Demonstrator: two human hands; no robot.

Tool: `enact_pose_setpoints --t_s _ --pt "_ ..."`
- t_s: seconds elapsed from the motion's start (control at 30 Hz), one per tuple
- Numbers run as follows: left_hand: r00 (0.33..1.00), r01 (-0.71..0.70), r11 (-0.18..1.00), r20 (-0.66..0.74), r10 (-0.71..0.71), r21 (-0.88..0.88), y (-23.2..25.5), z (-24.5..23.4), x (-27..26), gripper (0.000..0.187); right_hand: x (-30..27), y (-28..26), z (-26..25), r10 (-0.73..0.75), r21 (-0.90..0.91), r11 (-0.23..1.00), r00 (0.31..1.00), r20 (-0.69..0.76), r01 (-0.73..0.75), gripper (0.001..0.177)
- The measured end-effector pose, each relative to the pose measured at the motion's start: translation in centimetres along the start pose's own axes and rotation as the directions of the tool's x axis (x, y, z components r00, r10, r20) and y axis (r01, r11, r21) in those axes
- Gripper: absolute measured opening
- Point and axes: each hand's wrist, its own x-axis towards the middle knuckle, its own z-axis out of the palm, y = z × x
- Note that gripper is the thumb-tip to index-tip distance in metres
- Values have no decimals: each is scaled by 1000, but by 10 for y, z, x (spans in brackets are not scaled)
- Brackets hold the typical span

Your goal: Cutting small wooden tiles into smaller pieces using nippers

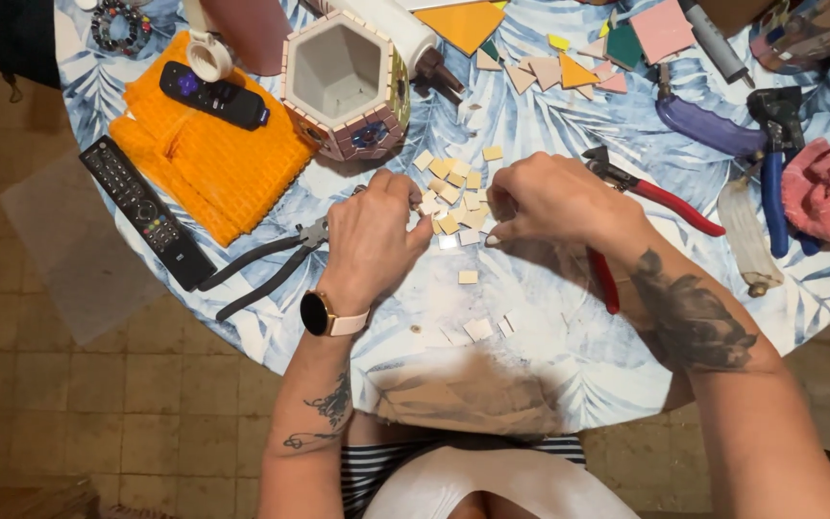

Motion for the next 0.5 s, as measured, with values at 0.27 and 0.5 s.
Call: enact_pose_setpoints --t_s 0.27,0.5 --pt "1000 9 1000 12 -9 9 0 1 0 20 12 5 14 28 -81 996 1000 1 -28 22" --pt "1000 8 1000 13 -8 25 1 1 1 24 -1 19 -17 -73 348 933 996 -54 87 23"
